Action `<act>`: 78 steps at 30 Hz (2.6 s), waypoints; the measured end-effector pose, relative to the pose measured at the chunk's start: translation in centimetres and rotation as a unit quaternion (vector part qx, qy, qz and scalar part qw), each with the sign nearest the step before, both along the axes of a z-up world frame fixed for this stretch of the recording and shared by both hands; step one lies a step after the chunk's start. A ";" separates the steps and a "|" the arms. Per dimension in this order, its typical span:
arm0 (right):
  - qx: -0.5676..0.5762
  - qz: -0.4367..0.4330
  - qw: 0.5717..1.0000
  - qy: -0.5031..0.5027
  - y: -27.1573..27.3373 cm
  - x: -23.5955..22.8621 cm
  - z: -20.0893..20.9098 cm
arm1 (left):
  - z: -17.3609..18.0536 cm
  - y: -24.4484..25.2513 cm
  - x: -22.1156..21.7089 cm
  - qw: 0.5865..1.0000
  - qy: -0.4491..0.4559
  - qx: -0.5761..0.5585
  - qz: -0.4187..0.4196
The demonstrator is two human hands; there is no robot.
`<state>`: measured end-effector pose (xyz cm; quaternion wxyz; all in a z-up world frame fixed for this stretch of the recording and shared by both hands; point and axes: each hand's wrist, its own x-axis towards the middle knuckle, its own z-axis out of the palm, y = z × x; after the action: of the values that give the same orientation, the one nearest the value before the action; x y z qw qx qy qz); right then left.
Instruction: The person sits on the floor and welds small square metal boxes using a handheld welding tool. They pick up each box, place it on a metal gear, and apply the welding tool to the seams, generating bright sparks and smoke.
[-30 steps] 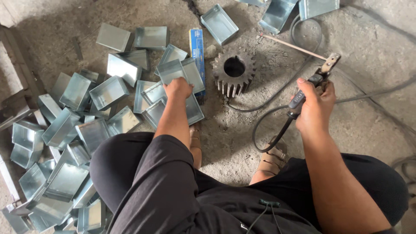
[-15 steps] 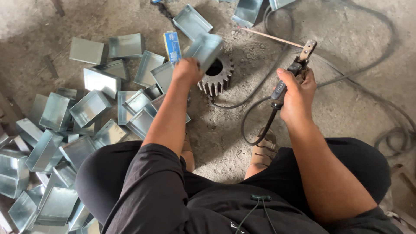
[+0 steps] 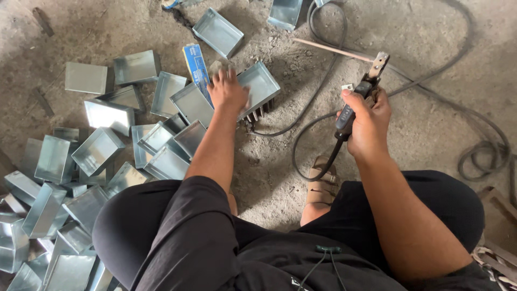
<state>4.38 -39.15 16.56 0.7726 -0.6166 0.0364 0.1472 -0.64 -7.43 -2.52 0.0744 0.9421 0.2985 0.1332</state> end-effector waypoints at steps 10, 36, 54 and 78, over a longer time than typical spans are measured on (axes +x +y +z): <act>-0.076 0.061 0.988 -0.121 -1.2 0.6 -1.8 | 5.1 3.4 0.1 0.972 0.120 -0.184 -0.089; -0.308 0.159 0.858 -0.379 0.6 -2.3 -0.6 | 9.6 4.2 -0.7 0.951 0.272 -0.069 -0.127; -0.322 0.143 0.835 -0.423 0.7 -2.8 -1.0 | 9.2 4.1 0.1 0.955 0.276 -0.051 -0.096; -0.264 0.171 0.885 -0.344 1.2 -3.3 -0.5 | 10.2 4.0 0.4 0.937 0.318 -0.031 -0.140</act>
<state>1.10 -37.96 16.03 0.5085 -0.8061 -0.2998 0.0409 -0.24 -3.40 7.68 0.0222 0.9649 0.1755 -0.1943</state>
